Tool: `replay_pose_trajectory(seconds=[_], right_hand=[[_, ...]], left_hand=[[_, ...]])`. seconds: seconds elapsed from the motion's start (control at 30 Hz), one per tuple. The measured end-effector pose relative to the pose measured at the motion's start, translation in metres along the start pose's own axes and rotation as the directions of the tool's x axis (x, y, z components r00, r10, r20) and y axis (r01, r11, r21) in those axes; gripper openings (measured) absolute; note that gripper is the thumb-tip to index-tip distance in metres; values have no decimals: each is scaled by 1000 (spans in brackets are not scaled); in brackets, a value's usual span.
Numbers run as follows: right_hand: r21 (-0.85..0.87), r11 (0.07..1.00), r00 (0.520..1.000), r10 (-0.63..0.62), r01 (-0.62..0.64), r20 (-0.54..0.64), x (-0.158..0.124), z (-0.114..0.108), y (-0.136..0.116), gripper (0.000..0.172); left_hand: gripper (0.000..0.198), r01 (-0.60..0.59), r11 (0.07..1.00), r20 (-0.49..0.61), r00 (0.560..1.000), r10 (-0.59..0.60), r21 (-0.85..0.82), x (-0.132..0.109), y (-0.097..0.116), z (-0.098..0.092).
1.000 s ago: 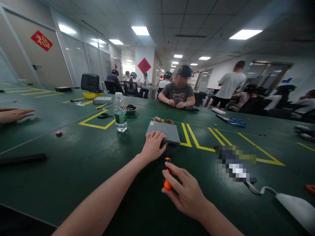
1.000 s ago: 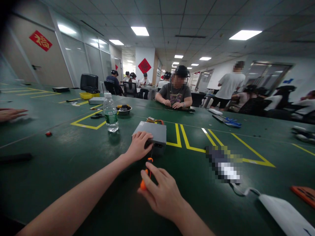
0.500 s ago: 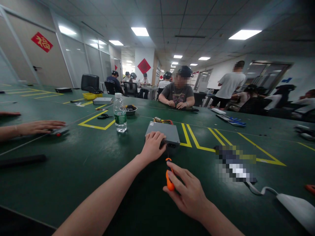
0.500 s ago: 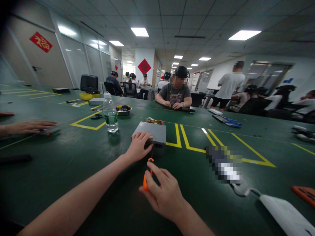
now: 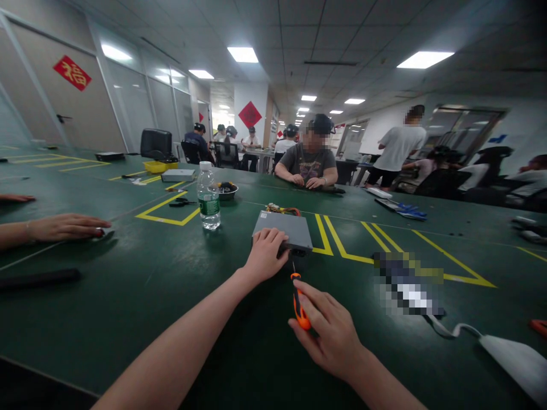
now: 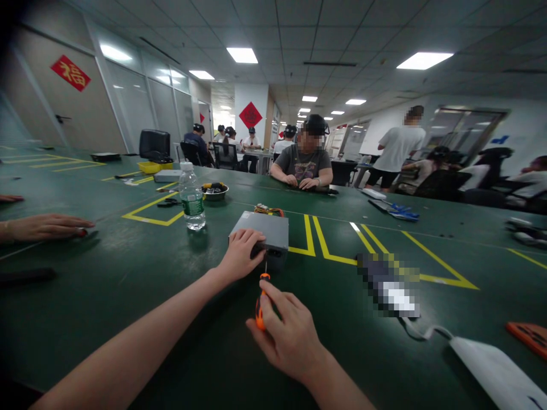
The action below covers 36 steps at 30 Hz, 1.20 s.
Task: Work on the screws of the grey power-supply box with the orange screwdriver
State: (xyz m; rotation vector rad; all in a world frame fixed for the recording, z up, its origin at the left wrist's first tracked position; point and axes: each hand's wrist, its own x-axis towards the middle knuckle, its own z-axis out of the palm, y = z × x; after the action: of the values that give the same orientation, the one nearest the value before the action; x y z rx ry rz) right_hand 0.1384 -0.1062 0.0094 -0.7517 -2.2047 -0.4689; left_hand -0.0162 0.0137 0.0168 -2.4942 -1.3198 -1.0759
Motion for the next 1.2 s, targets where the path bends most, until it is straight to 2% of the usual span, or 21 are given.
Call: replay_pose_trajectory(seconds=[0.07, 0.2, 0.27, 0.43, 0.5, 0.63, 0.73, 0.87, 0.97, 1.2], right_hand=[[14, 999, 1000, 30, -30, -8, -2, 0, 0, 23], [0, 999, 990, 33, -33, 140, -1, -3, -4, 32], [-22, 1000, 984, 11, -7, 177, 2, -5, -6, 33], [-46, 999, 1000, -14, 14, 9, 3, -4, -2, 26], [-45, 999, 1000, 2, -2, -14, 1, -2, -2, 20], [-53, 998, 994, 39, -34, 102, -1, -1, -6, 27], [-57, 998, 982, 10, 1, 189, 2, -2, -9, 31], [-40, 998, 995, -35, 39, 94, 3, -2, -5, 28], [-8, 1000, 1000, -7, 7, 16, 1, -1, -2, 23], [-53, 998, 977, 35, -25, 210, 0, -1, -9, 34]], left_hand=[[25, 0, 1000, 0, 1000, 0, -1, 0, 0, 0], [25, 4, 1000, 3, 1000, -4, -6, -1, 1, 0], [25, 7, 1000, 2, 1000, -7, -7, -1, 1, 0], [26, 18, 1000, 10, 1000, -18, -7, -1, 1, -1], [26, 22, 1000, 16, 1000, -22, -11, -1, 1, -1], [25, 21, 1000, 17, 1000, -21, -13, -1, 2, -2], [23, 18, 1000, 12, 1000, -18, -5, -1, 3, -2], [23, 13, 1000, 10, 1000, -13, 5, 0, 2, -2], [24, 17, 1000, 15, 1000, -17, 0, 0, 2, -2], [23, 19, 1000, 15, 1000, -19, -7, 0, 3, -2]])
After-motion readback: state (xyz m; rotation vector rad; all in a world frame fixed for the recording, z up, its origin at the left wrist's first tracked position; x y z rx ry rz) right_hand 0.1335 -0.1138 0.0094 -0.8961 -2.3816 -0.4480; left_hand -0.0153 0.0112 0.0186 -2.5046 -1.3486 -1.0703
